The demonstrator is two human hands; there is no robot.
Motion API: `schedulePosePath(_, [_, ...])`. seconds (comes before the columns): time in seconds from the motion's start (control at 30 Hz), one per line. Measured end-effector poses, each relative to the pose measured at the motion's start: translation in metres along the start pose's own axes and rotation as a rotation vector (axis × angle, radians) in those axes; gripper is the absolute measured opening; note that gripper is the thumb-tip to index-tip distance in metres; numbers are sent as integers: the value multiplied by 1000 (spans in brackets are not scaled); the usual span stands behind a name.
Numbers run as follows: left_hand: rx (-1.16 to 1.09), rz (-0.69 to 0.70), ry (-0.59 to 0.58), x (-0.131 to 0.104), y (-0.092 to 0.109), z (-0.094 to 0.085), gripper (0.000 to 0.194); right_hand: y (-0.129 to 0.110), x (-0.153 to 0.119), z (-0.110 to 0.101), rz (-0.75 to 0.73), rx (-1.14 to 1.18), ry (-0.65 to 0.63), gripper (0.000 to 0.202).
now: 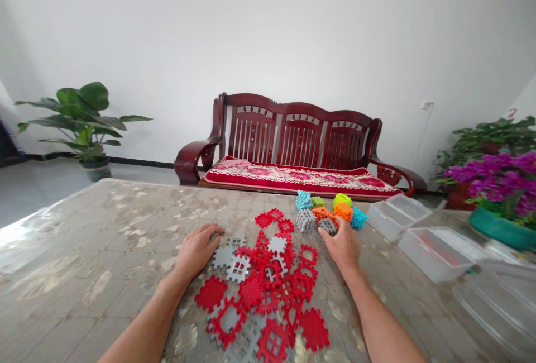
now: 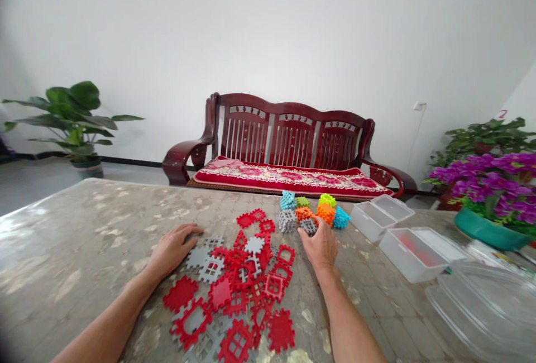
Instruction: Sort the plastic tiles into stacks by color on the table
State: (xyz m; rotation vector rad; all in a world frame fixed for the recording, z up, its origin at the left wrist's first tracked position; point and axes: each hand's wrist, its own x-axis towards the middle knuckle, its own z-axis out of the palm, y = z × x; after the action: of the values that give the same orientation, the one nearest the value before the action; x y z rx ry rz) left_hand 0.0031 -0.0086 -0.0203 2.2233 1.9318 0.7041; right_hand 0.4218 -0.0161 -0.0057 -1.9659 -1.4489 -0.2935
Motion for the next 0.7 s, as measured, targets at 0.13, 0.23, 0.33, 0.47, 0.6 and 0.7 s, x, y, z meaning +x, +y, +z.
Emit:
schedulePosePath(0.13, [-4,1,-1,0,-1,1,36,-1,2,4,10,34,-25,57])
schedulePosePath(0.23, [-6,3,-1,0,-1,1,36,-1,3,6,23,42,-41,56])
schedulePosePath(0.33, [-7,3,1,0,-1,1,36,0,3,7,33,38,-57,54])
schedulePosePath(0.47, [-6,-4,8,0,0,1,35,1,2,6,21,11,-47,54])
schedulePosePath(0.6, [-15,-6,19,-1,0,0,34,-4,-1,1,-80,0,65,55])
schedulePosePath(0.7, [-25,-14,26,-1,1,0,34,-18,0,-2,-183,31,92,53])
